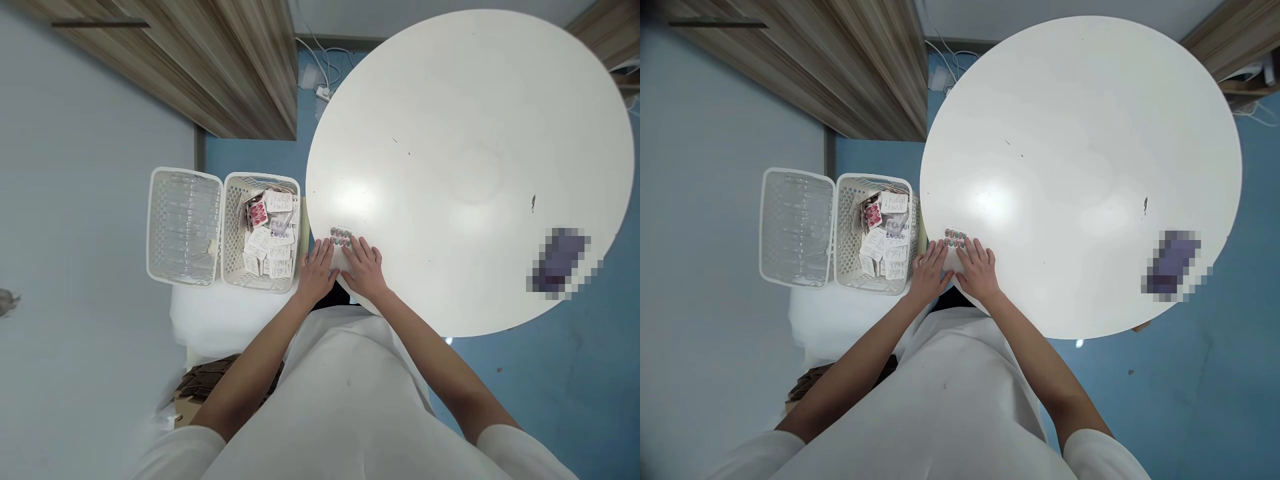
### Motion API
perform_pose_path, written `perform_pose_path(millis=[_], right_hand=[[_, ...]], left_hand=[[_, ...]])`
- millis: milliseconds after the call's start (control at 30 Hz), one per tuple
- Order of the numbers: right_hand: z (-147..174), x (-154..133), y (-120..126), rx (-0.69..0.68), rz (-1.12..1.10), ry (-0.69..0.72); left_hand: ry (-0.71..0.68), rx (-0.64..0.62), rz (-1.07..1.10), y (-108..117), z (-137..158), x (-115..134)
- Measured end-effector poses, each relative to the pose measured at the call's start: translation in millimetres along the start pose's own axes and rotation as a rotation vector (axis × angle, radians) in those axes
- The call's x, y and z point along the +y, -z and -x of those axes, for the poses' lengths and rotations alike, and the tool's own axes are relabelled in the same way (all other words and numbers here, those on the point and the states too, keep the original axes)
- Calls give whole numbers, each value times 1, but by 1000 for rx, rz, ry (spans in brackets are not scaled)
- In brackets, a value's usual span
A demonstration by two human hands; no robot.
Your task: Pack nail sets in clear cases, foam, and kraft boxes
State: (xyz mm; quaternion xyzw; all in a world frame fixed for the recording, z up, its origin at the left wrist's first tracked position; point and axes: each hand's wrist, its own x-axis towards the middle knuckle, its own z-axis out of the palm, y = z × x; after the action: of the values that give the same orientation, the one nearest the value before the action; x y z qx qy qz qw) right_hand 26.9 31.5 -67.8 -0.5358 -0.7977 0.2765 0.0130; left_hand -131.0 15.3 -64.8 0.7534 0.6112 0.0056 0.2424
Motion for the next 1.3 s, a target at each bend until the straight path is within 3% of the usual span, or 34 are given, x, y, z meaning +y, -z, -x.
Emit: perform_pose_path(millis=[567,900,1200,1300], right_hand=[[5,0,0,-31,-11,19],[46,13,20,-101,-106,-41],[84,29,47,-389,-55,-130],[94,39,55,-421,-12,-118]], left_hand=[[-2,21,-136,-1,7,1],[-5,24,-49,-10,33,11],[108,-63,-10,-15,40,34],[142,-100,-6,-16,41,45]])
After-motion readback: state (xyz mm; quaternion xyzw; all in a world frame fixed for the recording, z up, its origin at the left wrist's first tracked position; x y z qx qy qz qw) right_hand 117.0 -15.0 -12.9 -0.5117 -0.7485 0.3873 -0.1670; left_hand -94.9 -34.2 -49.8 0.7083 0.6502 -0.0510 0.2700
